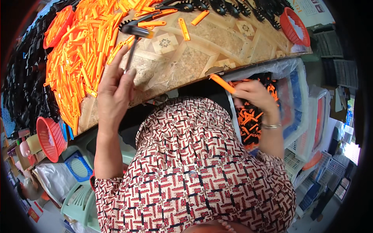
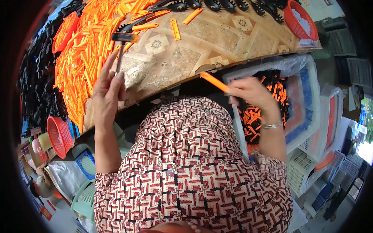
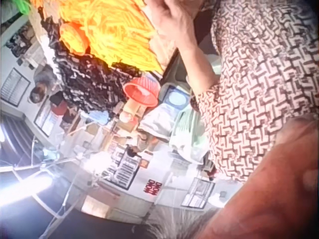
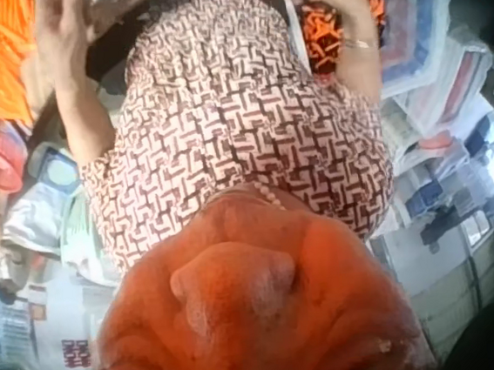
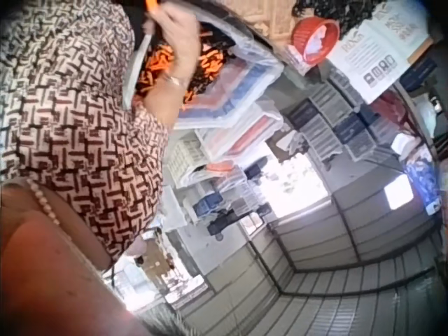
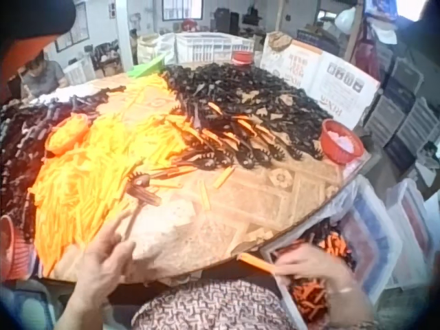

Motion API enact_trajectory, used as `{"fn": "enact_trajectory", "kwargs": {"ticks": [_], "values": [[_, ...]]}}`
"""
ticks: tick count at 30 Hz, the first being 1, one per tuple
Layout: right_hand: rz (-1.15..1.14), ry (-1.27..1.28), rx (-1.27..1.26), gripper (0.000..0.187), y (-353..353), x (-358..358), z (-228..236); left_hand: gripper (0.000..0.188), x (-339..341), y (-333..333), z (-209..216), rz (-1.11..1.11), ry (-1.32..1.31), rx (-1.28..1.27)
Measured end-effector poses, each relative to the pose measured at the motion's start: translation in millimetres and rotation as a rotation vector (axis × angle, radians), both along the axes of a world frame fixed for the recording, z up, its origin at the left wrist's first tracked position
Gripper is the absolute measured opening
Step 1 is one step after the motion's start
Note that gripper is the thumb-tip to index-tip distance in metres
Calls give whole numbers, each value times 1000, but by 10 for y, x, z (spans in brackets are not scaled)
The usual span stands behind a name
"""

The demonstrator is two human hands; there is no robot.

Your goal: The person uses a hammer to tap orange plastic pieces onto black plastic handles on a wooden workbench. They repeatedly pick up an orange piece, align it with a black handle, and strike it with the hammer to secure it. The finished assemblies are placed into a pile on the table.

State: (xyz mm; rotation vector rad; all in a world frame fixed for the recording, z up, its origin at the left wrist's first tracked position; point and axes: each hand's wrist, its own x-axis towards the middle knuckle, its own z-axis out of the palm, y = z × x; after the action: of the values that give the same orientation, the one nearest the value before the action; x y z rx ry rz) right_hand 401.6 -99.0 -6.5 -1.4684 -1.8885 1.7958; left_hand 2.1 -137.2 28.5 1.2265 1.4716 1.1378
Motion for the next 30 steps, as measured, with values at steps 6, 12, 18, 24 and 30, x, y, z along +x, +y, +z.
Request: {"fn": "enact_trajectory", "kwargs": {"ticks": [6,12,18,24,30], "values": [[-27,-1022,935,24,183,539,474,39,-144,172,-119,87,-167,-124],[41,-304,1353,17,1202,-706,350,37,10,306,-98,35,-190,-81],[278,-327,1602,12,2072,-1739,129,39,-120,109,-98,90,-111,-100],[184,-267,1650,11,2042,-1841,238,21,-267,92,-13,221,83,-134],[66,-618,1731,15,1601,-1379,386,24,-249,563,-121,176,558,55]]}}
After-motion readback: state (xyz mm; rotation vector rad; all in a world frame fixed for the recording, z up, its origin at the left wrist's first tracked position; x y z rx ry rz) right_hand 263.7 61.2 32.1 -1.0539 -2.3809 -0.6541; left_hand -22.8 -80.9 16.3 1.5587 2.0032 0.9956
